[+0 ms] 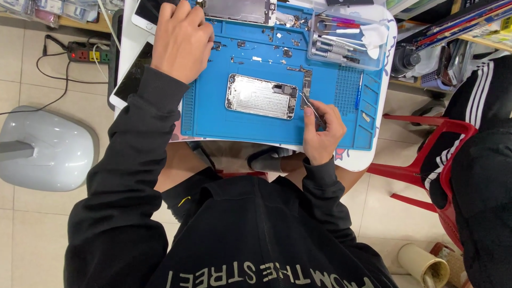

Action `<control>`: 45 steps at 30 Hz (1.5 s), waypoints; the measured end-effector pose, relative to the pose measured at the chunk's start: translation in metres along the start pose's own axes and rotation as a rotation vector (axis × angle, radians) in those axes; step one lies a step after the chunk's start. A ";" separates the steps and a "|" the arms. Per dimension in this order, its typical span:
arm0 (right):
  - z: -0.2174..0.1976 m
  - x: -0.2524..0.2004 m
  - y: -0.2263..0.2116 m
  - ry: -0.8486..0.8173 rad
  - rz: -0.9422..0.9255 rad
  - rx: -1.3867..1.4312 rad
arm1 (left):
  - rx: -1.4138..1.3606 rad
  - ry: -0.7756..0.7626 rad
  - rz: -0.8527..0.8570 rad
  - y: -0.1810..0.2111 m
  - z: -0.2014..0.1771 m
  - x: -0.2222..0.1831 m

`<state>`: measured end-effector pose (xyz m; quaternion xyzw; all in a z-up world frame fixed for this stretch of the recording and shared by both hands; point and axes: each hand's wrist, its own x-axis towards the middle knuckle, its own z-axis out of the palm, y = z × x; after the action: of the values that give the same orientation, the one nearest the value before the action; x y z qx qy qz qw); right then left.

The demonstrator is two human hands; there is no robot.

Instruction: The person works on a disassembled smartphone placed on a blue anti-static mat. They use tweezers to remove a metal shield and then use a blue plastic pry tool to separate the screen assembly from the phone's frame.

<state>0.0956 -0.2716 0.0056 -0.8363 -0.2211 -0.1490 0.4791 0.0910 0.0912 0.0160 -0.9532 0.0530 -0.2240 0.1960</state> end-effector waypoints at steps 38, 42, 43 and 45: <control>-0.001 -0.004 0.003 -0.022 0.015 0.095 | 0.020 -0.019 -0.198 0.022 0.009 -0.027; -0.001 -0.003 0.003 -0.031 -0.002 0.100 | -0.047 0.055 -0.173 0.021 -0.009 -0.027; -0.002 -0.004 0.004 -0.034 0.002 0.097 | -0.051 0.051 -0.172 0.021 -0.020 -0.026; -0.001 -0.004 0.004 -0.033 0.000 0.107 | -0.274 0.184 -0.187 0.021 -0.042 -0.025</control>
<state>0.0945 -0.2748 0.0010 -0.8117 -0.2366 -0.1233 0.5195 0.0500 0.0621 0.0322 -0.9472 0.0117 -0.3182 0.0371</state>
